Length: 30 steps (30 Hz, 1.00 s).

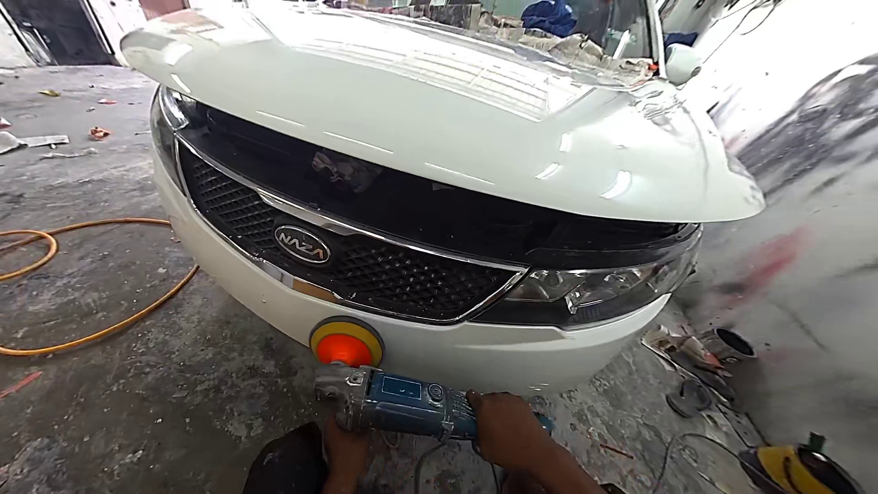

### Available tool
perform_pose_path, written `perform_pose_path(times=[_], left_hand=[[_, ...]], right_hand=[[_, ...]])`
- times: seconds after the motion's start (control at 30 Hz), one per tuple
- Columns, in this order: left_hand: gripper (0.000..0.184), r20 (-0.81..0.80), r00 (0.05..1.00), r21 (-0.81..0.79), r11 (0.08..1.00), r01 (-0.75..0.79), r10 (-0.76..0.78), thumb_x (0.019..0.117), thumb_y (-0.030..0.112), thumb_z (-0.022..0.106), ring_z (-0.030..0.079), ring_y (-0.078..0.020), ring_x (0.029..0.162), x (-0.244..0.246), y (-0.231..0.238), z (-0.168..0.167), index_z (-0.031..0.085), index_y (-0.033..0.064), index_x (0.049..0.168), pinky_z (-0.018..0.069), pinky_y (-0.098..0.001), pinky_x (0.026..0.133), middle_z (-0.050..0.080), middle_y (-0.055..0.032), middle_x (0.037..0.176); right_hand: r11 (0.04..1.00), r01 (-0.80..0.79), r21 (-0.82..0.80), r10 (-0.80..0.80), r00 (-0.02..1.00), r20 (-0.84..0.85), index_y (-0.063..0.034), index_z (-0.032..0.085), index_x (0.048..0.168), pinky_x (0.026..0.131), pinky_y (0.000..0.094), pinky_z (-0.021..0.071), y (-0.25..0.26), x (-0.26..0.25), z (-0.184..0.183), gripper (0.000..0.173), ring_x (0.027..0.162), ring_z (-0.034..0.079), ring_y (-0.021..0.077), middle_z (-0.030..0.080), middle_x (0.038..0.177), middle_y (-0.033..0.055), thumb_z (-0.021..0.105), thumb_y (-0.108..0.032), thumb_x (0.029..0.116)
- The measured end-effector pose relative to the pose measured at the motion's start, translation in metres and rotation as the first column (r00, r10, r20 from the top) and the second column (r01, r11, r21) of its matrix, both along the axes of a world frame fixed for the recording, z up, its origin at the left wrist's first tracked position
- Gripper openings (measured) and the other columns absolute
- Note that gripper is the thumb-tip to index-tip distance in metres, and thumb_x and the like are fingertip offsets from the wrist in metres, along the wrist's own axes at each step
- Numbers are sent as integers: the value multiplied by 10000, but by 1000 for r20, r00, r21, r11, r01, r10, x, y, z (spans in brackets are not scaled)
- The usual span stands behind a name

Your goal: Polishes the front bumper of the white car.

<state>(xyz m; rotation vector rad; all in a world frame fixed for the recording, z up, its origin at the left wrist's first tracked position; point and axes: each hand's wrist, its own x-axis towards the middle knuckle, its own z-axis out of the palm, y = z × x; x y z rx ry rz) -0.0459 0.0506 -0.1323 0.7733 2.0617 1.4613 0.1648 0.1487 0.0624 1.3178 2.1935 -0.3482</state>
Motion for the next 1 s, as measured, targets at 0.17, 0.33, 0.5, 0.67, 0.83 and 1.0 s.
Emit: perform_pose_path(times=[0.17, 0.33, 0.5, 0.67, 0.83, 1.0], left_hand=[[721, -13, 997, -29, 997, 73, -73, 689, 126, 869, 674, -329, 1131, 22, 0, 1, 555, -171, 1267, 507, -443, 1050, 683, -288, 1166], [726, -19, 968, -56, 967, 248, -250, 673, 159, 887, 678, -365, 1121, 72, 3, 13, 576, -167, 1243, 511, -486, 1043, 686, -297, 1155], [750, 15, 934, 17, 934, 357, -358, 685, 263, 897, 683, -339, 1128, 135, 15, -13, 597, -156, 1229, 512, -473, 1052, 703, -268, 1146], [727, 103, 875, -103, 870, 482, -472, 731, 282, 863, 640, -317, 1213, 154, 22, -31, 596, -130, 1268, 463, -435, 1107, 678, -257, 1229], [845, 193, 894, -258, 859, 443, -404, 768, 231, 849, 523, -339, 1358, 118, 19, -52, 454, -161, 1404, 376, -406, 1184, 560, -303, 1398], [857, 245, 953, -124, 969, 215, -180, 795, 110, 823, 495, -303, 1376, 73, 14, -45, 355, -185, 1449, 374, -339, 1185, 503, -321, 1440]], right_hand=[[999, 40, -14, -40, 999, 5, -16, 586, 1274, 852, 637, 513, -5, 28, -12, 555, 1057, 671, 437, 691, 1101, 234, 742, -301, 824], [989, 149, 9, -149, 989, -23, -40, 607, 1276, 874, 635, 521, -11, 104, -28, 612, 1059, 680, 424, 704, 1102, 216, 777, -368, 789], [982, 177, 60, -179, 984, 18, -35, 615, 1260, 894, 626, 521, 1, 169, -39, 570, 1068, 678, 424, 704, 1113, 215, 796, -277, 777], [985, 150, 84, -160, 980, 122, -37, 610, 1250, 890, 614, 524, 8, 188, -54, 543, 1092, 674, 410, 694, 1153, 207, 779, -274, 792], [990, 121, 78, -130, 985, 117, -32, 586, 1337, 963, 632, 480, 4, 133, -63, 598, 1177, 635, 415, 669, 1254, 210, 761, -269, 816], [991, 84, 102, -91, 993, 72, -28, 583, 1304, 944, 613, 492, -6, 69, -54, 535, 1142, 646, 412, 673, 1212, 212, 733, -221, 828]])
